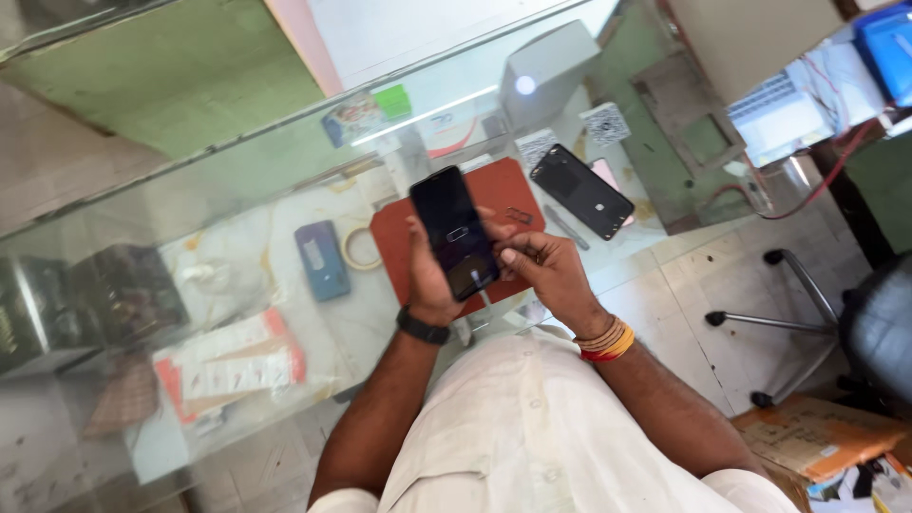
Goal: The person works at a glass counter disassembling a smartphone, prying open the back cover, removing the battery and internal components, and using a handheld pry tool on the phone body. They set parts aside on the counter and handle a second phone during the process.
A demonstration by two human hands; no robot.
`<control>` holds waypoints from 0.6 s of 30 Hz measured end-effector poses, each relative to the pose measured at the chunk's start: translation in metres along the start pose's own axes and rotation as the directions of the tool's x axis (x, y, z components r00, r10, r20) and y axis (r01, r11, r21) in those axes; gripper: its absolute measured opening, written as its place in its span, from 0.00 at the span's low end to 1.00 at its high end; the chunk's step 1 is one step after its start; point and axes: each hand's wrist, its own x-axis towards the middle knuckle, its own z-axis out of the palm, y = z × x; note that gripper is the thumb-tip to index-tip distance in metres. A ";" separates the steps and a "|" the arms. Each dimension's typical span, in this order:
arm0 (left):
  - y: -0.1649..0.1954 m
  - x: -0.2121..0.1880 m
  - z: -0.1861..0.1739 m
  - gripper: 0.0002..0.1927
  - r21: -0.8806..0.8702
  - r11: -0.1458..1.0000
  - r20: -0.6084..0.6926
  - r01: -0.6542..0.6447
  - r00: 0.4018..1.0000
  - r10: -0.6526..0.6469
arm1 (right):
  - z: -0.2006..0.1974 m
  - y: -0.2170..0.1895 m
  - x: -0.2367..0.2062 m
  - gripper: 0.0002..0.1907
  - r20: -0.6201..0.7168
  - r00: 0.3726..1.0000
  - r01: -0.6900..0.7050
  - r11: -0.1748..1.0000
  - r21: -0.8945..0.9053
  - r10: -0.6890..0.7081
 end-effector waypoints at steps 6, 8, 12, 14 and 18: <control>0.006 -0.012 -0.010 0.52 -0.080 0.996 -0.067 0.037 0.997 -0.043 | -0.043 0.011 -0.017 0.08 -0.263 0.944 0.062 0.891 -0.450 -0.198; 0.009 -0.015 -0.013 0.54 -0.124 0.991 -0.050 0.054 0.997 -0.061 | -0.052 0.009 -0.023 0.08 -0.308 0.920 0.072 0.877 -0.475 -0.243; 0.003 -0.016 -0.008 0.56 -0.267 0.958 0.008 0.102 0.995 -0.104 | -0.046 -0.004 -0.036 0.08 -0.294 0.928 0.063 0.872 -0.485 -0.230; -0.003 -0.014 -0.003 0.56 -0.309 0.947 0.025 0.088 0.996 -0.085 | -0.034 -0.016 -0.043 0.09 -0.174 0.953 0.124 0.841 -0.527 -0.249; -0.018 -0.005 0.006 0.56 -0.303 0.952 0.083 0.034 0.996 -0.009 | 0.001 -0.041 -0.044 0.14 0.097 0.980 0.201 0.838 -0.507 -0.176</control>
